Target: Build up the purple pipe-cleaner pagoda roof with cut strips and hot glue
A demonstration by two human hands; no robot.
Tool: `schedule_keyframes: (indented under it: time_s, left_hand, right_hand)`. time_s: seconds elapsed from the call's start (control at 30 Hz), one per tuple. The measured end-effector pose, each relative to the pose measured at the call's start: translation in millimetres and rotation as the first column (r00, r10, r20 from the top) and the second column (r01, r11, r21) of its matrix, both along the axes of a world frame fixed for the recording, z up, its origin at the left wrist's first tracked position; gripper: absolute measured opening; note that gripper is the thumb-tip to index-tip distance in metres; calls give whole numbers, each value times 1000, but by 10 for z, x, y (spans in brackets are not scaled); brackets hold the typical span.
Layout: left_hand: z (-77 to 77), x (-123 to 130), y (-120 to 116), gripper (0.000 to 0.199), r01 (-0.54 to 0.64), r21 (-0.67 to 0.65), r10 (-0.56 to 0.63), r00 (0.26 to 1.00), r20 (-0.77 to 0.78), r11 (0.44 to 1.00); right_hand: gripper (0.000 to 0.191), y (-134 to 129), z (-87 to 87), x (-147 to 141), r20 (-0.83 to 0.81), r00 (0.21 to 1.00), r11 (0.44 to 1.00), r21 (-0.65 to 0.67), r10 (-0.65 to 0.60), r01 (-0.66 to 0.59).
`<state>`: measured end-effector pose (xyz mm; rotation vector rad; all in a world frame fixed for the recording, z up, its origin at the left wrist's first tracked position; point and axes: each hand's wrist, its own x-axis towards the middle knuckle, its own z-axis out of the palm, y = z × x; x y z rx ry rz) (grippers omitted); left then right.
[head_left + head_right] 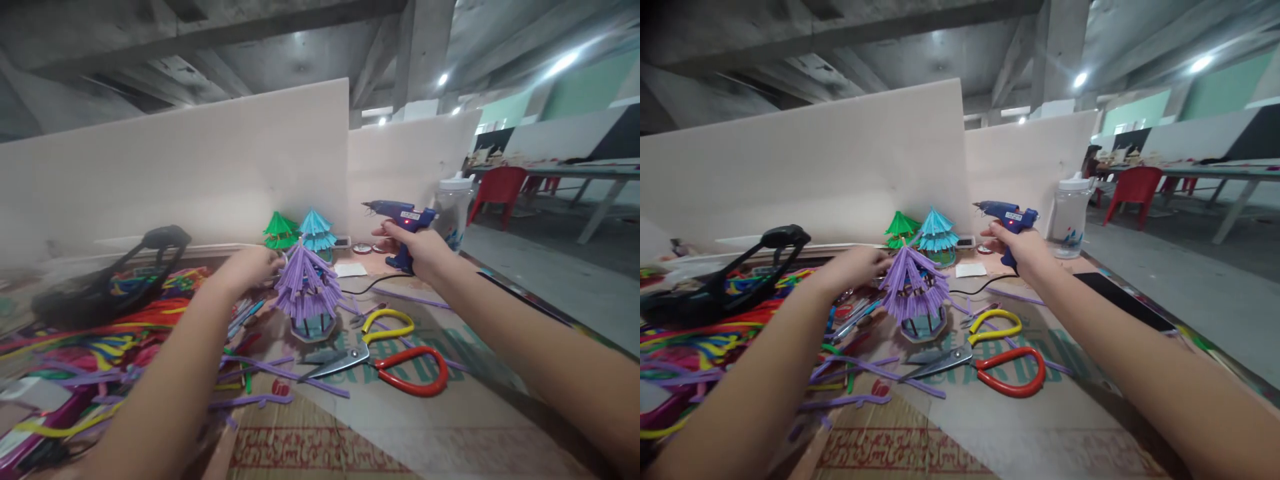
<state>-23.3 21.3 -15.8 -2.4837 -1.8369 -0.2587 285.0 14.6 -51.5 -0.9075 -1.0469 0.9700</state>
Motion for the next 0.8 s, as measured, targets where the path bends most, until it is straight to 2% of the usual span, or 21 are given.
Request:
schedule_keyframes:
  time_s: [0.07, 0.1, 0.17, 0.23, 0.3, 0.37, 0.47, 0.6, 0.8]
  left_hand:
    - [-145, -2, 140, 28, 36, -8, -35, 999, 27, 999]
    - [-157, 15, 168, 29, 43, 2, -43, 998, 48, 999]
    - [-76, 73, 145, 34, 54, 56, -59, 993, 101, 997]
    - [76, 146, 44, 41, 21, 143, -46, 984, 172, 989]
    - [200, 216, -85, 43, -1, 228, -86, 924, 372, 974]
    - [232, 268, -187, 44, 85, 239, -187, 874, 448, 967]
    - [130, 298, -226, 43, 207, 264, -316, 812, 491, 942]
    - [-23, 302, -150, 41, 281, 280, -395, 712, 580, 918]
    - [-26, 310, -140, 32, 251, 232, -340, 738, 582, 940]
  right_hand:
    - [13, -16, -16, -27, 28, 999, 1000, -2, 20, -20]
    - [13, -19, -24, -33, 49, 998, 1000, -1, 28, -28]
    - [16, -20, -44, -35, 108, 993, 999, 1, 43, -44]
    - [22, -27, -68, -35, 194, 980, 999, 25, 40, -45]
    - [28, -59, -89, -49, 300, 954, 995, 90, 8, -36]
    - [30, -128, -93, -79, 403, 915, 984, 164, 0, -72]
    - [32, -275, -52, -135, 536, 844, 957, 234, 18, -169]
    - [37, -439, 47, -165, 711, 698, 936, 298, -85, -189]
    - [39, -522, 130, -187, 815, 572, 944, 254, -91, -212]
